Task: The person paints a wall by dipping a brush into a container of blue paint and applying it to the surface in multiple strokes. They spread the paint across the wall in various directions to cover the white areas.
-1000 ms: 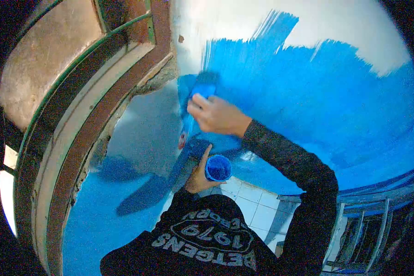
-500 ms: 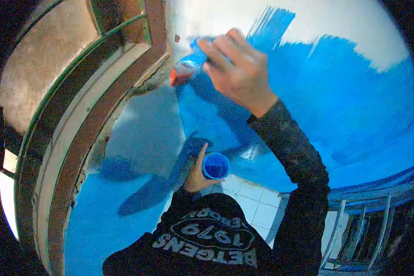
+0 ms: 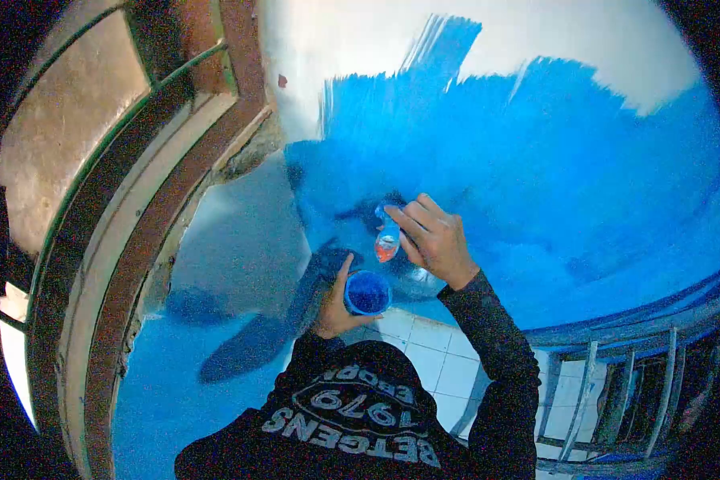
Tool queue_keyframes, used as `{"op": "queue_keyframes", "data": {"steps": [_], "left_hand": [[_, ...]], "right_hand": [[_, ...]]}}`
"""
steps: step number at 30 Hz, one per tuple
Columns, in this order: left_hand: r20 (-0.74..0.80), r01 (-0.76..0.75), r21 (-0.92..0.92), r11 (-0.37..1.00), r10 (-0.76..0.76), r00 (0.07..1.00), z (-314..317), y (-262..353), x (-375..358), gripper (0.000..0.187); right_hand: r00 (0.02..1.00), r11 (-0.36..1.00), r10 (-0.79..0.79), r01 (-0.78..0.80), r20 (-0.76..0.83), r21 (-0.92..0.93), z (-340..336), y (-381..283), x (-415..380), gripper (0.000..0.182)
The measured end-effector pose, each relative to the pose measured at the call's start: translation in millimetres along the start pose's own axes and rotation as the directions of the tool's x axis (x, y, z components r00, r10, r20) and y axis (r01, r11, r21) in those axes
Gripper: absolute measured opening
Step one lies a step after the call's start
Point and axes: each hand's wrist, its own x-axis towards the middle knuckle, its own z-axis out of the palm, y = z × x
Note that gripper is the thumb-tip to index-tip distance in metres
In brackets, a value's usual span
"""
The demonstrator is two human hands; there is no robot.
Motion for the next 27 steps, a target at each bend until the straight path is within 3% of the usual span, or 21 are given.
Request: {"op": "queue_keyframes", "data": {"steps": [3, 5, 7, 9, 14, 16, 19, 21, 23, 27], "left_hand": [[0.008, -0.089, 0.080, 0.993, 0.089, 0.996, 4, -5, 2, 0.135], [0.009, -0.096, 0.060, 0.994, 0.096, 0.995, 7, -6, -6, 0.136], [0.028, -0.061, 0.048, 0.997, 0.060, 0.998, 8, -3, -7, 0.136], [0.040, -0.027, 0.033, 0.999, 0.026, 0.999, 9, 1, -5, 0.135], [0.009, -0.043, 0.082, 0.996, 0.043, 0.999, 10, 0, -1, 0.134], [0.015, -0.042, 0.066, 0.997, 0.041, 0.999, 8, 5, -1, 0.134], [0.020, -0.038, 0.055, 0.998, 0.037, 0.999, 6, -1, -3, 0.135], [0.024, -0.042, 0.052, 0.998, 0.040, 0.999, 5, -4, -4, 0.136], [0.015, -0.053, 0.047, 0.997, 0.053, 0.999, 2, 0, -5, 0.137], [-0.006, -0.073, 0.026, 0.997, 0.073, 0.997, 3, -5, -5, 0.137]], "right_hand": [[0.999, 0.998, 0.009, -0.011, -0.039, -0.056, -13, 14, 15, 0.053], [0.960, 0.982, -0.157, 0.125, -0.234, -0.143, -39, 22, 40, 0.051], [0.856, 0.920, -0.338, 0.212, -0.391, -0.330, -94, 16, 96, 0.048], [0.776, 0.838, -0.484, 0.278, -0.405, -0.469, -126, 18, 122, 0.045], [0.720, 0.792, -0.546, 0.277, -0.429, -0.544, -137, -1, 142, 0.046], [0.702, 0.627, -0.652, 0.286, -0.287, -0.725, -118, 16, 126, 0.042], [0.776, 0.607, -0.608, 0.315, -0.171, -0.729, -75, 25, 95, 0.044], [0.867, 0.672, -0.497, 0.357, -0.037, -0.649, -47, 24, 60, 0.045], [0.881, 0.727, -0.460, 0.446, 0.113, -0.522, -25, 13, 33, 0.044], [0.892, 0.822, -0.420, 0.452, 0.167, -0.346, 35, 1, -34, 0.049]]}}
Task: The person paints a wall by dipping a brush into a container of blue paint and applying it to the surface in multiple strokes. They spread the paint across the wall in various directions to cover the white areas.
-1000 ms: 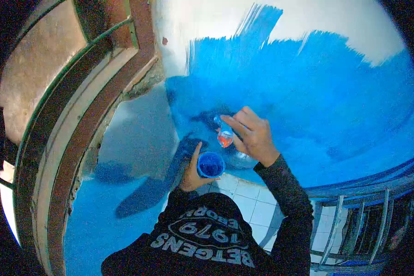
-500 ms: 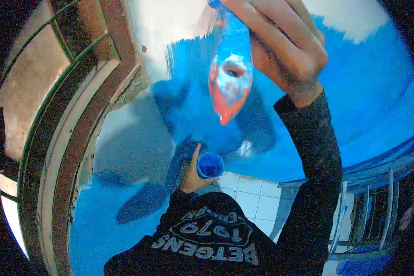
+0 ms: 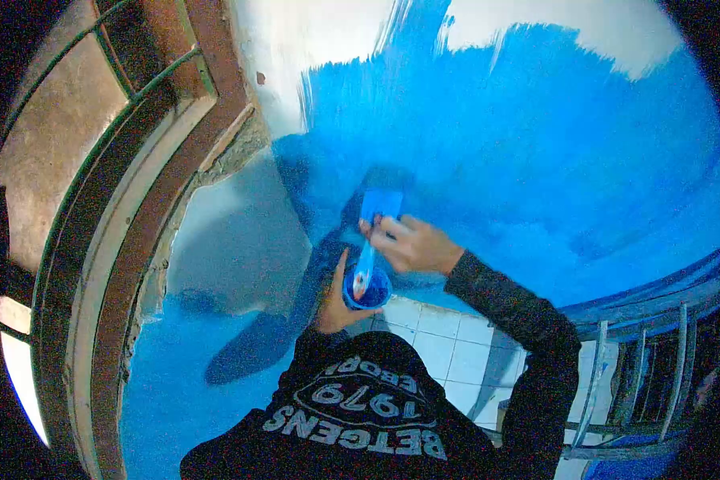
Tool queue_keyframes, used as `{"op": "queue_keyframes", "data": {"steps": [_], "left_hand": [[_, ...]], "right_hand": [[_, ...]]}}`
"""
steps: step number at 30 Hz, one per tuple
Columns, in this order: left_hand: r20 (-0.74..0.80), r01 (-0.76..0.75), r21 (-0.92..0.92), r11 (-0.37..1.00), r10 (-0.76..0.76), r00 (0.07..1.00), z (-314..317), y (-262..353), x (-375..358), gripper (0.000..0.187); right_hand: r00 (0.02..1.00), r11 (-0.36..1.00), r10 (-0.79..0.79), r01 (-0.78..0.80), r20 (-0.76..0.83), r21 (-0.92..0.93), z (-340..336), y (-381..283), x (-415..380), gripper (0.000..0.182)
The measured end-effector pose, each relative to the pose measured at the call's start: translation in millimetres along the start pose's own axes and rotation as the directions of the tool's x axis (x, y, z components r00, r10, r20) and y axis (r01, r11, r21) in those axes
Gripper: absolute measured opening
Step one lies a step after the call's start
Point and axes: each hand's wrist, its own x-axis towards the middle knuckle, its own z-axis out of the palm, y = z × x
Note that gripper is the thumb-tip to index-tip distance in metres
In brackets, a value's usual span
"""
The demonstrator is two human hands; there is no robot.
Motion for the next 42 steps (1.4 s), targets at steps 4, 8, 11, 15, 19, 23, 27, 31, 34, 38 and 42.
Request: {"op": "queue_keyframes", "data": {"steps": [4, 8, 11, 15, 19, 23, 27, 31, 34, 38, 42], "left_hand": [[0.005, 0.004, 0.080, 0.997, -0.004, 1.000, -1, -10, -4, 0.137], [-0.037, 0.021, 0.039, 0.999, -0.019, 0.999, -1, -21, -13, 0.137], [0.009, 0.132, 0.003, 0.991, -0.132, 0.991, -3, -23, -12, 0.137], [0.016, 0.132, 0.017, 0.991, -0.132, 0.991, -8, -8, -6, 0.137], [0.008, 0.116, 0.017, 0.993, -0.116, 0.993, -4, -7, -5, 0.137], [0.010, 0.105, 0.000, 0.995, -0.105, 0.994, 3, -13, -7, 0.136], [-0.012, 0.112, 0.081, 0.990, -0.112, 0.994, -4, 10, -5, 0.136], [-0.020, 0.109, 0.043, 0.993, -0.109, 0.994, -8, 4, -5, 0.137], [-0.033, 0.104, 0.033, 0.994, -0.103, 0.994, -10, 4, -5, 0.137], [-0.013, 0.130, 0.034, 0.991, -0.130, 0.991, -11, 0, -5, 0.137], [-0.012, 0.083, 0.092, 0.992, -0.083, 0.997, -8, -3, -4, 0.137]], "right_hand": [[0.994, 0.980, 0.107, -0.110, 0.023, 0.168, 0, -22, -3, 0.054], [0.977, 0.938, 0.208, -0.212, 0.041, 0.275, -3, -15, -8, 0.049], [0.935, 0.871, 0.345, -0.350, 0.079, 0.344, -17, 16, 1, 0.051], [0.915, 0.915, 0.371, -0.331, -0.158, 0.232, -58, 84, 20, 0.047], [0.857, 0.971, 0.221, -0.239, -0.465, 0.020, -121, 150, 69, 0.032], [0.850, 0.833, 0.015, -0.302, -0.526, -0.464, -177, 191, 79, 0.020], [0.703, 0.789, 0.379, -0.585, -0.601, -0.187, -182, 142, 102, 0.020], [0.848, 0.917, 0.395, -0.342, -0.352, 0.207, -136, 106, 67, 0.031], [0.905, 0.884, 0.419, -0.389, -0.069, 0.258, -97, 53, 30, 0.029], [0.857, 0.768, 0.479, -0.514, 0.190, 0.383, -49, -3, -18, 0.034], [0.836, 0.769, 0.512, -0.548, 0.198, 0.329, -30, -4, -40, 0.043]]}}
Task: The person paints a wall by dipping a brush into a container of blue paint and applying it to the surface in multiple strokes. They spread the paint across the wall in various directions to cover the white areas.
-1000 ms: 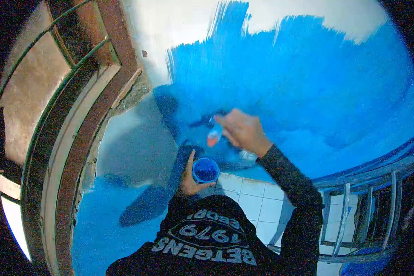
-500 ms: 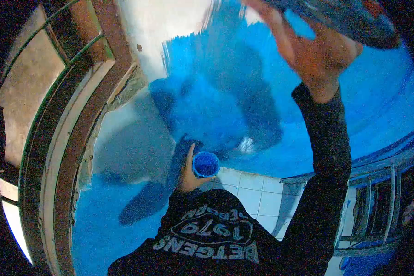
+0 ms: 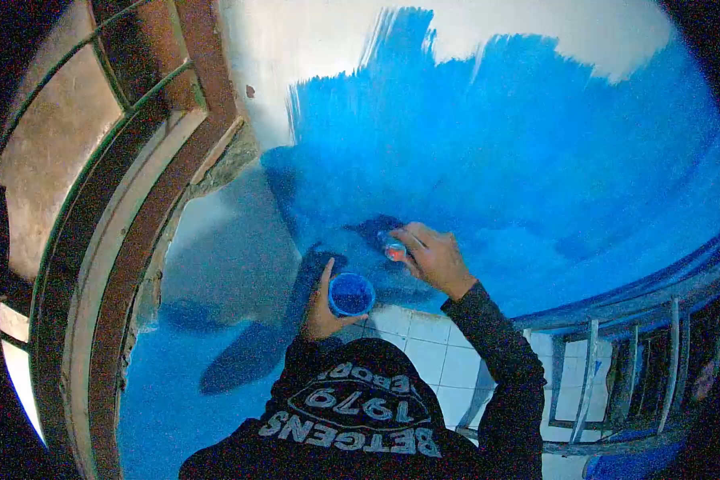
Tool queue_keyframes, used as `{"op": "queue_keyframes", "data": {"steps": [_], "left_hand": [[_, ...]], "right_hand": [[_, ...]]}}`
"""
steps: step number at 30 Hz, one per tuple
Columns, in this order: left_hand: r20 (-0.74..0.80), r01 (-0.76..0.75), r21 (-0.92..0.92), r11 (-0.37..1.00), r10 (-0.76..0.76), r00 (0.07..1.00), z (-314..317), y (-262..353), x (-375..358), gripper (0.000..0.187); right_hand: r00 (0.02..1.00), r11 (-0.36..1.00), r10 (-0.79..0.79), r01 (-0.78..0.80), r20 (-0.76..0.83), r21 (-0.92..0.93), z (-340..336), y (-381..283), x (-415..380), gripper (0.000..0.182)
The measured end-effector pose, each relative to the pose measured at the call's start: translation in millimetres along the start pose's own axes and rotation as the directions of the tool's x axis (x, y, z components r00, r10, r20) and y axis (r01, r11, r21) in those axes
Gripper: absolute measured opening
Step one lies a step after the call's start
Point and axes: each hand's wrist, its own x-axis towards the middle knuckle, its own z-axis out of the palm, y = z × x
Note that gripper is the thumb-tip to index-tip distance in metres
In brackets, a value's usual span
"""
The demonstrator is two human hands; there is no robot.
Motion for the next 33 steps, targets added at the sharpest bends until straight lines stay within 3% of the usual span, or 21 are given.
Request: {"op": "queue_keyframes", "data": {"steps": [4, 6, 7, 8, 9, 10, 11, 12, 13, 14, 15, 17, 18, 19, 21, 22, 24, 26, 29, 33], "left_hand": [[0.062, 0.001, -0.020, 1.000, 0.000, 0.998, 5, 3, 1, 0.136], [0.073, 0.011, -0.029, 1.000, -0.009, 0.997, 8, 1, 1, 0.136], [0.087, -0.011, -0.035, 0.999, 0.014, 0.996, 8, 2, 1, 0.135], [0.103, -0.032, -0.041, 0.999, 0.036, 0.994, 9, 3, 1, 0.135], [0.112, -0.026, -0.038, 0.999, 0.030, 0.993, 10, 6, 1, 0.135], [0.102, -0.020, -0.029, 0.999, 0.023, 0.995, 11, 12, 1, 0.135], [0.092, -0.014, -0.019, 1.000, 0.016, 0.996, 11, 15, 1, 0.135], [0.101, -0.010, -0.017, 1.000, 0.011, 0.995, 10, 17, 0, 0.135], [0.103, -0.034, 0.001, 0.999, 0.034, 0.994, 9, 18, 1, 0.135], [0.103, -0.058, 0.015, 0.998, 0.056, 0.993, 10, 18, 1, 0.135], [0.105, -0.055, 0.012, 0.998, 0.053, 0.993, 12, 15, 0, 0.135], [0.089, -0.034, -0.020, 0.999, 0.036, 0.995, 15, 8, 0, 0.134], [0.082, -0.032, -0.022, 0.999, 0.034, 0.996, 14, 9, 0, 0.134], [0.087, -0.026, -0.027, 0.999, 0.028, 0.996, 12, 10, 0, 0.134], [0.073, -0.020, -0.032, 0.999, 0.022, 0.997, 10, 10, 2, 0.134], [0.069, -0.044, 0.005, 0.999, 0.043, 0.997, 8, 10, 2, 0.134], [0.054, -0.070, 0.044, 0.997, 0.068, 0.996, 7, 11, 4, 0.134], [0.053, -0.051, -0.053, 0.997, 0.053, 0.997, 7, 11, 3, 0.134], [0.063, 0.037, -0.064, 0.997, -0.033, 0.997, 5, 10, 3, 0.135], [0.023, -0.027, -0.093, 0.995, 0.029, 0.999, 2, 6, 3, 0.135]], "right_hand": [[0.993, 0.999, -0.029, 0.025, -0.113, -0.036, -28, 27, 20, 0.041], [0.981, 0.963, 0.148, -0.115, -0.122, 0.242, -54, 41, 32, 0.035], [0.955, 0.991, -0.069, 0.099, -0.288, 0.091, -80, 42, 56, 0.031], [0.864, 0.955, -0.296, 0.283, -0.408, -0.093, -111, 37, 81, 0.027], [0.835, 0.951, -0.243, 0.304, -0.494, 0.046, -135, 31, 99, 0.023], [0.720, 0.906, -0.415, 0.277, -0.555, -0.319, -161, 33, 122, 0.024], [0.767, 0.847, -0.328, -0.021, -0.552, -0.531, -182, 33, 121, 0.025], [0.788, 0.662, -0.232, -0.303, -0.571, -0.686, -205, 36, 116, 0.027], [0.745, 0.581, -0.482, -0.121, -0.460, -0.805, -243, 40, 125, 0.020], [0.549, 0.668, -0.624, 0.006, -0.556, -0.744, -236, 4, 156, 0.016], [0.549, 0.575, -0.695, 0.036, -0.464, -0.817, -248, 3, 157, 0.018], [0.857, 0.224, -0.366, -0.297, -0.363, -0.928, -271, 33, 104, 0.026], [0.806, 0.652, -0.357, -0.147, -0.472, -0.744, -247, 26, 108, 0.021], [0.770, 0.919, -0.295, 0.066, -0.565, -0.390, -212, 15, 117, 0.025], [0.801, 0.940, -0.318, 0.336, -0.508, -0.059, -155, -7, 122, 0.023], [0.866, 0.943, -0.332, 0.312, -0.374, -0.114, -133, -6, 106, 0.033], [0.986, 0.988, -0.145, 0.139, -0.083, -0.073, -88, -22, 85, 0.033], [0.993, 0.984, -0.115, 0.113, 0.011, 0.141, -33, -17, 69, 0.035], [0.991, 0.981, -0.125, 0.118, 0.041, 0.155, 20, -22, 58, 0.034], [0.981, 0.976, -0.187, 0.179, 0.056, 0.124, 43, -19, 73, 0.030]]}}
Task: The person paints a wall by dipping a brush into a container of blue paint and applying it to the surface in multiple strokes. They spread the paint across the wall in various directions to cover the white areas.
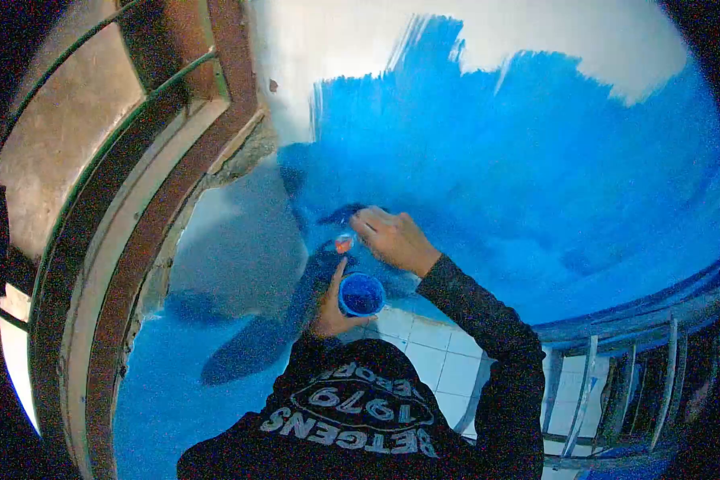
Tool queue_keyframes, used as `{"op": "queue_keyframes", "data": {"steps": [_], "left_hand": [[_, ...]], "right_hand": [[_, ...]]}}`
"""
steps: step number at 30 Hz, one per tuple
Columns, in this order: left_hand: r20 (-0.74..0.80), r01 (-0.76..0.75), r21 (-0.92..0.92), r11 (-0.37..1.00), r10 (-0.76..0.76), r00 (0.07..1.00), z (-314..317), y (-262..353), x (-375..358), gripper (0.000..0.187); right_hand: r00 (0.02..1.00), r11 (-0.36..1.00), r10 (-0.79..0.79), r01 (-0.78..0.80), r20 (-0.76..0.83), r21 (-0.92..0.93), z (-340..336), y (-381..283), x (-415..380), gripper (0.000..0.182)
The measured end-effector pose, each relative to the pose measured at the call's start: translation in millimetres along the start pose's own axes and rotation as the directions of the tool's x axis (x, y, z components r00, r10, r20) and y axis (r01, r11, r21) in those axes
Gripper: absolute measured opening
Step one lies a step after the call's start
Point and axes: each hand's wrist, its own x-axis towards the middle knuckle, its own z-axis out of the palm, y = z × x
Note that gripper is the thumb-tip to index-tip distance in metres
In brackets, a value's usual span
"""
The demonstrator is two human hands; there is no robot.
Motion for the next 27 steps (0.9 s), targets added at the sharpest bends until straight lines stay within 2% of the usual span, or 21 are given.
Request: {"op": "queue_keyframes", "data": {"steps": [2, 4, 6, 8, 10, 12, 13, 14, 16, 18, 20, 21, 22, 23, 24, 25, 27], "left_hand": [[-0.034, 0.027, 0.070, 0.997, -0.025, 0.999, -2, 0, -4, 0.135], [-0.034, 0.046, 0.043, 0.998, -0.044, 0.998, -5, -5, -6, 0.135], [-0.035, 0.069, 0.007, 0.998, -0.068, 0.997, -5, -6, -8, 0.135], [-0.062, 0.026, 0.069, 0.997, -0.022, 0.998, -10, -2, -10, 0.135], [-0.059, 0.053, 0.096, 0.994, -0.047, 0.997, -10, 0, -12, 0.135], [-0.055, 0.071, 0.121, 0.990, -0.065, 0.996, -10, -3, -12, 0.135], [-0.038, 0.089, 0.056, 0.994, -0.087, 0.995, -8, -6, -13, 0.134], [-0.019, 0.107, -0.011, 0.994, -0.107, 0.994, -7, -8, -14, 0.134], [-0.022, 0.095, -0.028, 0.995, -0.096, 0.995, -7, -10, -14, 0.134], [-0.029, 0.077, -0.039, 0.996, -0.078, 0.996, -7, -9, -13, 0.135], [-0.095, 0.023, 0.112, 0.993, -0.012, 0.995, -8, -4, -13, 0.135], [-0.078, 0.053, 0.161, 0.985, -0.041, 0.996, -13, 3, -11, 0.136], [-0.084, 0.033, 0.172, 0.984, -0.019, 0.996, -15, 1, -10, 0.136], [-0.081, 0.071, 0.117, 0.991, -0.061, 0.995, -14, -3, -13, 0.136], [-0.078, 0.109, 0.057, 0.992, -0.104, 0.991, -12, -8, -14, 0.136], [-0.108, 0.055, 0.006, 0.998, -0.054, 0.993, -13, -9, -16, 0.136], [-0.111, 0.053, 0.038, 0.998, -0.048, 0.993, -13, -13, -18, 0.136]], "right_hand": [[0.999, 0.997, 0.042, -0.043, -0.027, -0.056, -14, 13, 16, 0.025], [0.972, 0.996, -0.069, 0.055, -0.223, -0.066, -37, 24, 37, 0.026], [0.920, 0.983, -0.168, 0.131, -0.355, -0.124, -81, 19, 67, 0.030], [0.855, 0.960, -0.259, 0.178, -0.450, -0.215, -118, 16, 93, 0.021], [0.794, 0.905, -0.324, 0.102, -0.514, -0.413, -150, 6, 110, 0.018], [0.756, 0.887, -0.338, 0.056, -0.561, -0.458, -170, -10, 121, 0.020], [0.715, 0.864, -0.357, 0.007, -0.601, -0.504, -173, -15, 124, 0.022], [0.714, 0.861, -0.362, 0.010, -0.600, -0.508, -169, -20, 125, 0.022], [0.794, 0.948, -0.302, 0.194, -0.527, -0.251, -148, -28, 126, 0.030], [0.942, 0.990, -0.118, 0.085, -0.315, -0.116, -106, -34, 116, 0.025], [0.988, 0.997, -0.074, 0.068, -0.134, -0.046, -56, -28, 108, 0.023], [0.986, 0.995, -0.083, 0.075, -0.147, -0.059, -42, -22, 102, 0.023], [0.992, 0.994, -0.077, 0.068, -0.100, -0.085, -33, -18, 102, 0.022], [0.996, 0.992, -0.068, 0.062, -0.053, -0.109, -29, -11, 103, 0.021], [0.995, 0.990, -0.081, 0.073, -0.064, -0.123, -38, -5, 110, 0.021], [0.982, 0.985, -0.117, 0.096, -0.148, -0.143, -50, 1, 117, 0.021], [0.940, 0.975, -0.172, 0.120, -0.296, -0.186, -82, 8, 131, 0.022]]}}
